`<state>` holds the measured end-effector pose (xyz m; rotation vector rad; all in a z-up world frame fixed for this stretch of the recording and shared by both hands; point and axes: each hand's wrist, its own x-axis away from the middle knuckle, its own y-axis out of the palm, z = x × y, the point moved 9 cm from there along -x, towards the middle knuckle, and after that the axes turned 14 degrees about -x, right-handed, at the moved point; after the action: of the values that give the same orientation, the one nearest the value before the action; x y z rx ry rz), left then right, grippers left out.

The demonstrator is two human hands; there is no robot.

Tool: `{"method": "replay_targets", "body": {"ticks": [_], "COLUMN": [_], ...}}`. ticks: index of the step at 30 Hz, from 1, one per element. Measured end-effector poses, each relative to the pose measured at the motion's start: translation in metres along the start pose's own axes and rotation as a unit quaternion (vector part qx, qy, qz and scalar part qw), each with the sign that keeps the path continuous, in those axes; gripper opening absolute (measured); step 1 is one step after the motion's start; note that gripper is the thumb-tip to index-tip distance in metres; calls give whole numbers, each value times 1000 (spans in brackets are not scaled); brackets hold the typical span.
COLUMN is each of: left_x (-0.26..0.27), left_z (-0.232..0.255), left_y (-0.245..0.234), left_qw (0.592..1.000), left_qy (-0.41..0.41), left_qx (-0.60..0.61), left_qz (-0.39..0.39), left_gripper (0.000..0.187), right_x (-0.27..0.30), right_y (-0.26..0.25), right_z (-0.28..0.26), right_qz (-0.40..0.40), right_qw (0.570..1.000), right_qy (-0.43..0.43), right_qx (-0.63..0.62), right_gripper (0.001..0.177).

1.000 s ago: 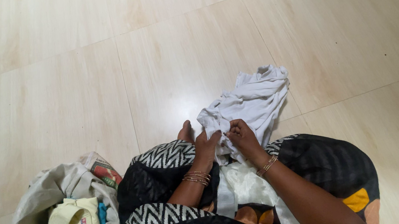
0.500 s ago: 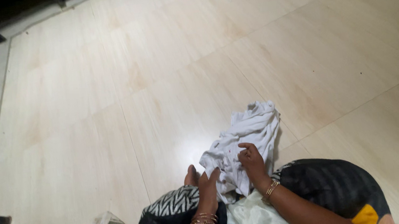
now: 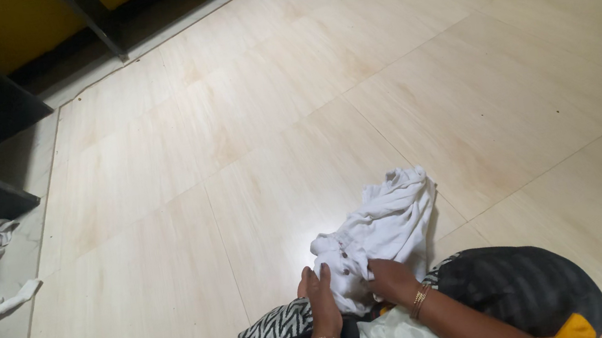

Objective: The person folds a white shirt by hand while sitting on the floor, smoothing the fabric and folding the sleeves and body into a rectangle.

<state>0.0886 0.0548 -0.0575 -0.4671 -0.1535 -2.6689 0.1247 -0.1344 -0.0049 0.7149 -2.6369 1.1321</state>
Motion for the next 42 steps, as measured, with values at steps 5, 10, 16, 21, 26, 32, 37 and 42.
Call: {"method": "replay_targets", "body": {"ticks": [5, 10, 16, 21, 26, 32, 37, 42], "left_x": [20, 52, 90, 57, 6, 3, 1, -8], "left_z": [28, 69, 107, 42, -2, 18, 9, -9], "left_y": [19, 61, 89, 59, 10, -8, -7, -1], "left_qw": [992, 959, 897, 911, 966, 988, 988, 986], "left_qy": [25, 124, 272, 234, 141, -16, -7, 40], "left_qx": [-45, -154, -194, -104, -107, 154, 150, 140], "left_qz": [-119, -203, -290, -323, -189, -29, -25, -83], "left_gripper": [74, 70, 56, 43, 48, 71, 71, 73], "right_x": [-18, -7, 48, 59, 50, 31, -1, 9], "right_y": [-25, -46, -91, -116, -177, -157, -76, -44], "right_z": [16, 18, -9, -16, 41, 53, 26, -6], "right_qz": [112, 85, 42, 45, 247, 245, 110, 160], "right_qw": [944, 800, 798, 800, 632, 682, 813, 963], "right_qy": [-82, -134, -152, -140, -96, -100, -123, -55], "right_qx": [-301, -579, -582, -582, -728, -682, -558, -208], "right_gripper": [43, 39, 47, 50, 55, 56, 22, 27]}}
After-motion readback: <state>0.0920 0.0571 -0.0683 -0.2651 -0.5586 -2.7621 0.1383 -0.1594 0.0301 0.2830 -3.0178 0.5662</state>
